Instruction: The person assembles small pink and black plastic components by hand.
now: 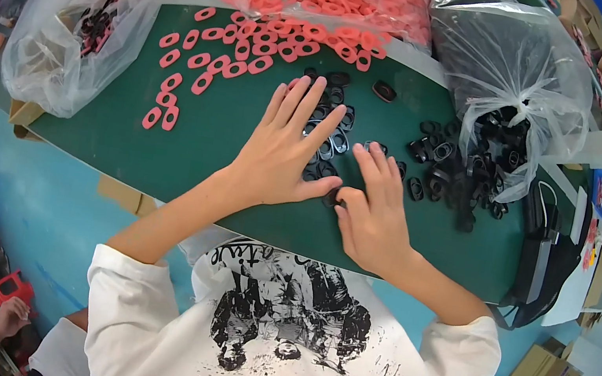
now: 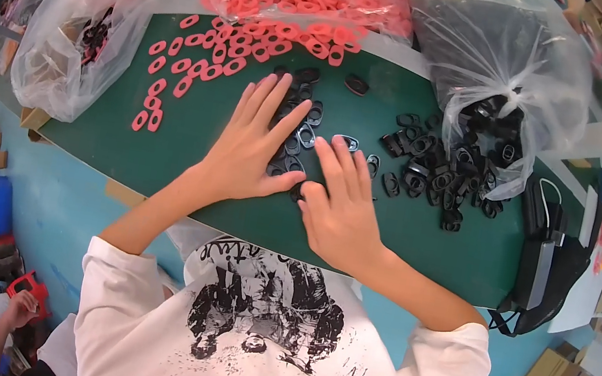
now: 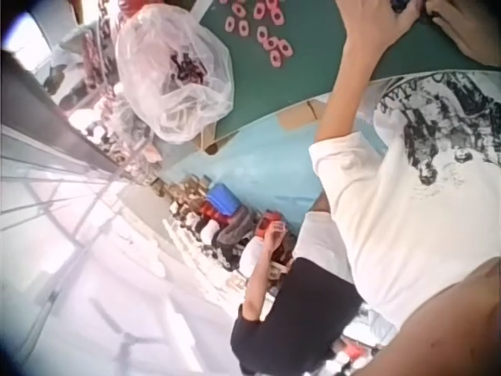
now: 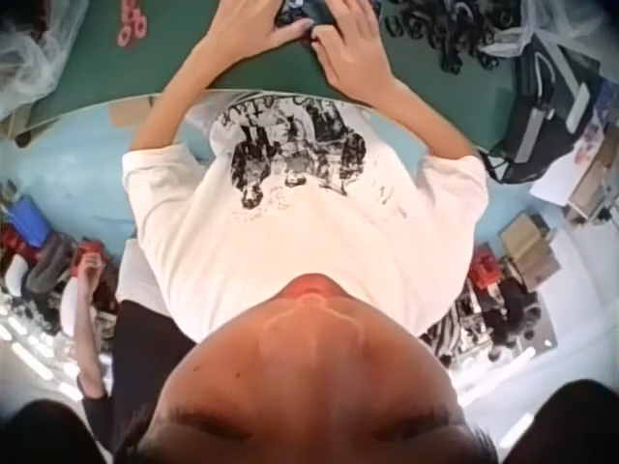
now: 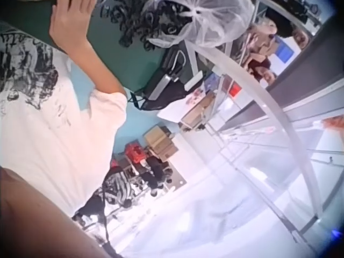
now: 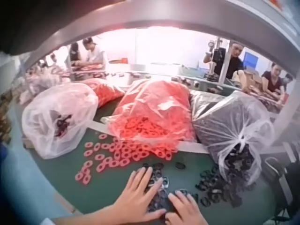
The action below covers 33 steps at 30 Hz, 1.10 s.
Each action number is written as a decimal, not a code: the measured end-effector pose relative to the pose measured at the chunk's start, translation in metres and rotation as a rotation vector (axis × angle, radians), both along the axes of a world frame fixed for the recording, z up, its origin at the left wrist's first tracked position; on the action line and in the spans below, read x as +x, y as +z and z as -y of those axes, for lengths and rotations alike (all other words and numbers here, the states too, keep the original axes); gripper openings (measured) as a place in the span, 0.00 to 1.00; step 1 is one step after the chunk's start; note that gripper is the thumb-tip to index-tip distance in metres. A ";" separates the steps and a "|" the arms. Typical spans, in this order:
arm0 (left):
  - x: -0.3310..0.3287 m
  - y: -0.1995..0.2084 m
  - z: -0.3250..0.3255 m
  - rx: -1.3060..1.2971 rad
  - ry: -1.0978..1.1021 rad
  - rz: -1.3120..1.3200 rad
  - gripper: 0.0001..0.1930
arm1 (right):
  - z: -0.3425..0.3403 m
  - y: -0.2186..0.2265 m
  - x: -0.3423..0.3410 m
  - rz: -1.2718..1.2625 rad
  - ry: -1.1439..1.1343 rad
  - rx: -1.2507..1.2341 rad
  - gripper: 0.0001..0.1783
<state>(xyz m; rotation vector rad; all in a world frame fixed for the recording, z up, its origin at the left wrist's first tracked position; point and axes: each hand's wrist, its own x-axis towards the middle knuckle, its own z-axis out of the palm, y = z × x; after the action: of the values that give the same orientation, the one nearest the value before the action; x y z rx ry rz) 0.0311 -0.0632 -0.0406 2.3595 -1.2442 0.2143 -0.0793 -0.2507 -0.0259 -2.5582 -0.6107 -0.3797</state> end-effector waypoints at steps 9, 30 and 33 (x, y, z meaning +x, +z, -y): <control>0.005 0.004 -0.051 -0.125 0.116 -0.162 0.34 | 0.018 -0.003 0.015 0.020 -0.076 0.175 0.06; 0.031 -0.015 -0.048 -0.038 0.304 0.140 0.06 | 0.044 0.038 0.066 -0.357 0.025 -0.204 0.13; 0.042 -0.045 -0.004 -0.080 0.465 0.103 0.11 | 0.058 0.039 0.067 -0.283 0.019 -0.338 0.18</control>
<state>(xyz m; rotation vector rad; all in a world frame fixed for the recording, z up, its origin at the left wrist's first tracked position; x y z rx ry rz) 0.0731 -0.0591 -0.0852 2.5595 -0.6940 0.5272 -0.0127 -0.3083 0.0135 -2.8491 -0.6349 0.1047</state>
